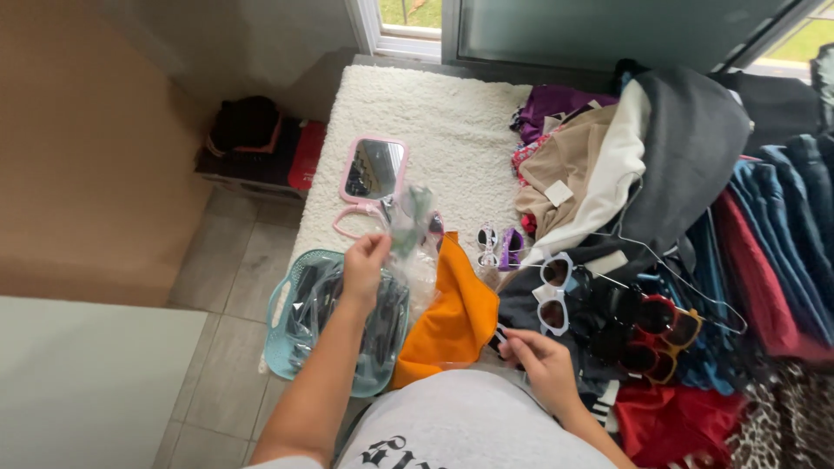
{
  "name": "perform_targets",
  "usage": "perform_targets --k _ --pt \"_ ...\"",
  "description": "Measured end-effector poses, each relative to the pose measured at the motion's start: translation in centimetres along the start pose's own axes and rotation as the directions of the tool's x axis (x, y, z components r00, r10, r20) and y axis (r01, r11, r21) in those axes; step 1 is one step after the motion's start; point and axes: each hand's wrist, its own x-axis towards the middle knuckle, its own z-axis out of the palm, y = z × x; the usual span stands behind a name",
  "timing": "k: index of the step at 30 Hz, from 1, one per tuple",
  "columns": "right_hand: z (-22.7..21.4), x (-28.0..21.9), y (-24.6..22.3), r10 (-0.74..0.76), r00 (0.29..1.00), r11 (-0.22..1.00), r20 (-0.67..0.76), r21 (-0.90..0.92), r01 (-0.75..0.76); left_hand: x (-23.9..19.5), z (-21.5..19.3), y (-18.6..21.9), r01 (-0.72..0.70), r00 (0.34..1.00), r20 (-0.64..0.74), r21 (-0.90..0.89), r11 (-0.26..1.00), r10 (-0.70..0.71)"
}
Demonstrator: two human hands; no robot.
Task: The person cleans multiple pairs of sunglasses using an orange cloth. They pick up each pair from a pile on a white rug, wipe the lenses and frames, and then place them into a light blue basket. The person also handles a small mirror and plastic packaging during the process.
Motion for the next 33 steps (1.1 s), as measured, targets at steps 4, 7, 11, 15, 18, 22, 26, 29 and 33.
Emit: perform_targets --k 4,7,11,15,18,22,26,29,33 --pt "2.1 1.0 -4.1 0.092 0.995 0.987 0.049 0.132 -0.097 -6.7 1.8 0.0 0.194 0.969 0.185 -0.154 0.969 -0.164" --pt "2.8 1.2 -4.8 -0.037 0.992 0.933 0.122 0.36 -0.01 -11.5 3.6 0.5 0.284 0.936 0.259 -0.157 0.946 -0.238" --pt "1.9 0.7 -6.0 -0.056 0.977 0.845 0.205 0.531 -0.063 -14.7 3.9 3.3 0.145 0.867 0.475 0.047 0.988 -0.15" --pt "1.0 -0.1 -5.3 0.063 0.998 0.892 0.028 0.446 -0.069 -16.1 3.2 2.9 -0.013 0.837 0.54 0.184 0.983 -0.091" --pt "-0.1 -0.4 -4.0 0.036 0.999 0.881 -0.013 0.473 -0.026 -15.3 2.6 1.3 0.054 0.878 0.465 0.142 0.988 -0.115" --pt "-1.0 -2.0 -3.7 0.021 0.997 0.853 -0.069 0.522 0.018 -16.5 1.4 2.1 0.404 0.845 0.397 -0.03 0.914 -0.36" --pt "-1.8 -2.2 -2.1 0.0 0.996 0.84 -0.089 0.54 0.048 -17.4 1.1 2.4 0.416 0.849 0.385 -0.068 0.907 -0.361" --pt "-1.9 -2.8 -1.6 -0.012 0.995 0.853 -0.1 0.518 0.063 -17.5 1.2 1.5 0.31 0.912 0.291 -0.024 0.951 -0.29" --pt "-1.9 -3.3 -0.8 -0.027 0.993 0.865 -0.119 0.495 0.083 -17.9 1.8 2.9 0.223 0.95 0.218 0.022 0.974 -0.223"
